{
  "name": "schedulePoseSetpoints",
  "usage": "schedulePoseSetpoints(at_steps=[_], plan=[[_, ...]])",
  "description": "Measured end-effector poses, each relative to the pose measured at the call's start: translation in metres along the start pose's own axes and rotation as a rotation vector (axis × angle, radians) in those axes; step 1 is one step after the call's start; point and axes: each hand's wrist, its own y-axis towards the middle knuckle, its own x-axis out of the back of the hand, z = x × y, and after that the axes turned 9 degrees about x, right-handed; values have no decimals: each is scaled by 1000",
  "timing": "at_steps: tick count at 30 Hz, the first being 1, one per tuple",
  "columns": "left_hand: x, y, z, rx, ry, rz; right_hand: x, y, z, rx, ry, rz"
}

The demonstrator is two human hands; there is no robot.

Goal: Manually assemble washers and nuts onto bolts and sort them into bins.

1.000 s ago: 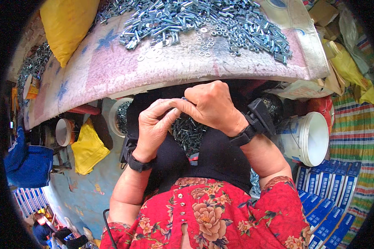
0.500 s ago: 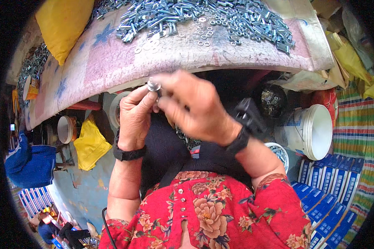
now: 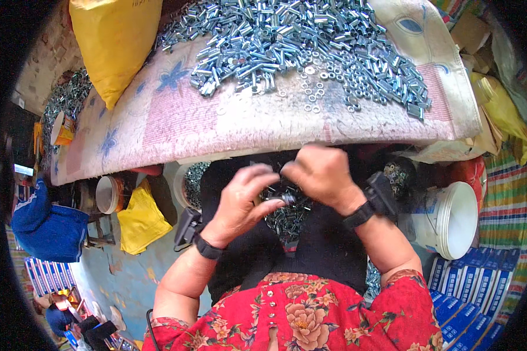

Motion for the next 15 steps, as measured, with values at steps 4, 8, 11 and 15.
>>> schedulePoseSetpoints(at_steps=[4,8,11,15], plan=[[43,64,26,105,-7,-317,26,47,-46,-26,-124,-279],[94,139,98,205,23,-486,1,100,-88,144,-269,-229],[107,175,149,314,315,-437,-11,146,-114,193,-393,-195],[112,215,182,407,326,-367,-18,200,-162,169,-620,-124]])
